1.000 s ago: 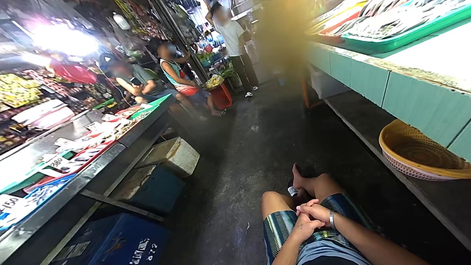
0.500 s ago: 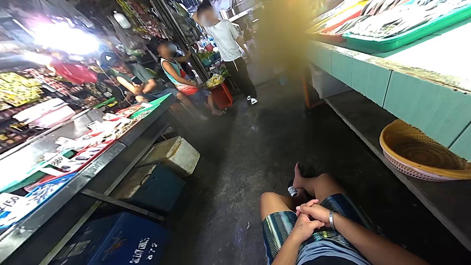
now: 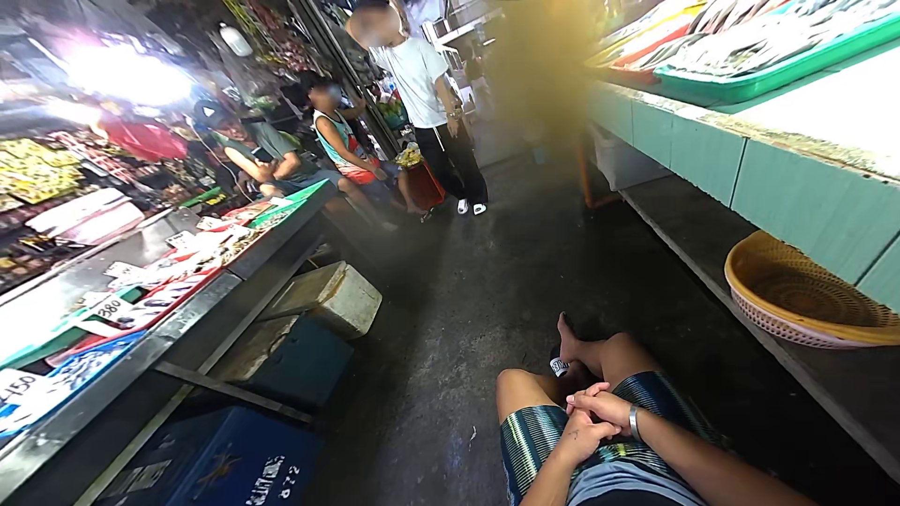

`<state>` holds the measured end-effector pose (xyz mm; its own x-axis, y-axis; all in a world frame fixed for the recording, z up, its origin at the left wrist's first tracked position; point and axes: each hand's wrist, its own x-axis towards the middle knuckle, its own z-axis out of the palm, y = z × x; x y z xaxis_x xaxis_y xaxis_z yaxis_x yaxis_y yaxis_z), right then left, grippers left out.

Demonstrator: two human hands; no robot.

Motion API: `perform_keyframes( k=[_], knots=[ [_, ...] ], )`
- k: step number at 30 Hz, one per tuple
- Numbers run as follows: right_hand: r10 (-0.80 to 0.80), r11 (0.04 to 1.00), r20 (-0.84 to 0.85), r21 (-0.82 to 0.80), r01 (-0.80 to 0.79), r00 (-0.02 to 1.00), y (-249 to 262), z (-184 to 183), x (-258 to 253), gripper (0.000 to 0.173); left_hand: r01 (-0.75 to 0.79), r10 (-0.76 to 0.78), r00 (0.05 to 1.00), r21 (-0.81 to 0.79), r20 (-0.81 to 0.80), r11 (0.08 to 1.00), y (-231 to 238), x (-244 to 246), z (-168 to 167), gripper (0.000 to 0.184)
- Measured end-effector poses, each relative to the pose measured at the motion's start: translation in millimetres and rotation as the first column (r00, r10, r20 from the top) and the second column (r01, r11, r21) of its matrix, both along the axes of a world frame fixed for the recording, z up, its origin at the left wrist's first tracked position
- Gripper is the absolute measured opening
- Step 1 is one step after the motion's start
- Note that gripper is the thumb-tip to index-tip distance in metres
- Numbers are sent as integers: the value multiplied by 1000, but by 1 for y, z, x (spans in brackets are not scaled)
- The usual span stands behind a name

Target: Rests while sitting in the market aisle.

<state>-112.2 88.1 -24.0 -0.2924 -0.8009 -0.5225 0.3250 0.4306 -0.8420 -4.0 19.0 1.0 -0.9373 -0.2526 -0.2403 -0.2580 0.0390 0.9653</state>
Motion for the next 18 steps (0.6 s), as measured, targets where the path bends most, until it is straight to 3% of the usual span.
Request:
perform_keyframes(
  k=[7, 15, 18],
  knots=[
    [-15, 1000, 0, 14, 15, 1000, 1, 6, 1, 44, 8, -8, 1000, 7, -3, 1000, -3, -2, -9, 46],
    [7, 1000, -12, 17, -6, 1000, -2, -18, -7, 48, 22, -22, 1000, -45, -10, 999, -2, -4, -8, 39],
    [20, 999, 6, 25, -20, 1000, -5, -19, -6, 48, 30, -31, 999, -33, -30, 999, -8, -2, -18, 46]
  ],
)
